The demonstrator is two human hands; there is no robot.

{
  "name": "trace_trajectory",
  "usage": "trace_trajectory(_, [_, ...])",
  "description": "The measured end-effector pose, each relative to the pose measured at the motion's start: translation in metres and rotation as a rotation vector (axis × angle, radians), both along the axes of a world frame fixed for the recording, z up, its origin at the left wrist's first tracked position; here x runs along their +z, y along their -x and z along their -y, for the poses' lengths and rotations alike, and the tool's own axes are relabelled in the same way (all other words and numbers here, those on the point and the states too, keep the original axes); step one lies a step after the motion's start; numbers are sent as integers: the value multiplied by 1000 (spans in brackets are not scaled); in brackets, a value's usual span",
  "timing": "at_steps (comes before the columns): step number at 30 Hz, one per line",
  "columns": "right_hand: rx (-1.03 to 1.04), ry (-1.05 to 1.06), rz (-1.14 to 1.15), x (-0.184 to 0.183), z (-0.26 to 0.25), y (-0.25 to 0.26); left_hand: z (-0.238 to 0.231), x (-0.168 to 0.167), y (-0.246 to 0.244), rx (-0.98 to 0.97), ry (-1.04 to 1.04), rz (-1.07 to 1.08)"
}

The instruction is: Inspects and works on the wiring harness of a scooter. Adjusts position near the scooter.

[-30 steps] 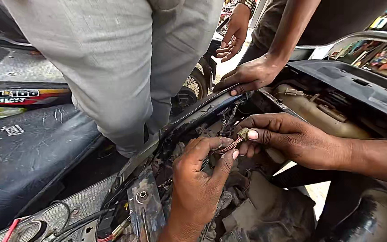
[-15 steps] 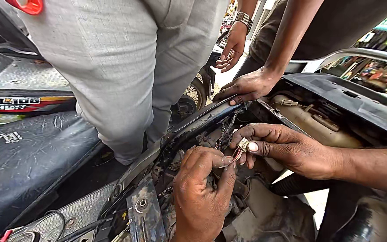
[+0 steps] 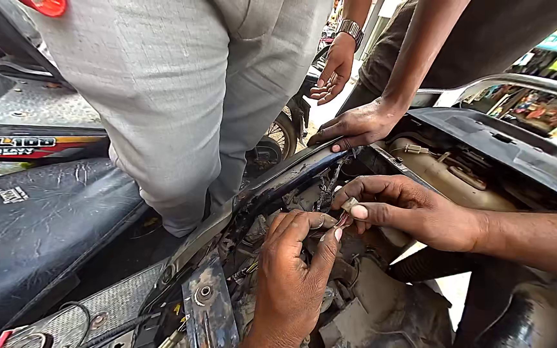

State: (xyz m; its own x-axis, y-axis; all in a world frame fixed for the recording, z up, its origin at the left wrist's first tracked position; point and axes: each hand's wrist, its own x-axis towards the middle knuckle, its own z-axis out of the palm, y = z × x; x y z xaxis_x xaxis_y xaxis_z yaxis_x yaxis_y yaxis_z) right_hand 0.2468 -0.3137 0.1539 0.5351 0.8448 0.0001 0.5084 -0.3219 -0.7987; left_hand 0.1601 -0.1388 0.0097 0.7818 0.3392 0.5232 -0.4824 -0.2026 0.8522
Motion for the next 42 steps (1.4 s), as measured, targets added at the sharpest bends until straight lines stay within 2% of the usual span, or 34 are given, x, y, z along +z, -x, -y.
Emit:
trace_trajectory(5, [15, -31, 43, -3, 0, 1, 2, 1, 0, -19, 66, -73])
trace_trajectory(12, [-57, -13, -65, -4, -1, 2, -2, 3, 0, 33, 32, -54])
trace_trajectory(16, [30, -79, 39, -5, -2, -1, -2, 3, 0, -78, 113, -141])
trace_trajectory(20, [39, -82, 209, -4, -1, -3, -5, 1, -2, -250, 214, -116])
trace_trajectory(23, [39, -66, 209, -3, -1, -2, -6, 3, -2, -290, 275, -110])
trace_trajectory(28, [2, 4, 101, -1, -3, 3, -2, 10, -2, -307, 351, -54])
trace_trajectory(34, [-67, -26, -222, -3, -2, 3, -2, 15, 2, -30, 62, 50])
trace_trajectory(37, [-76, -78, -393, -5, 0, 0, -3, 18, 5, -46, 58, 92])
trace_trajectory(42, [-97, -122, -495, -7, 1, 0, 0, 19, 8, -17, 24, 114])
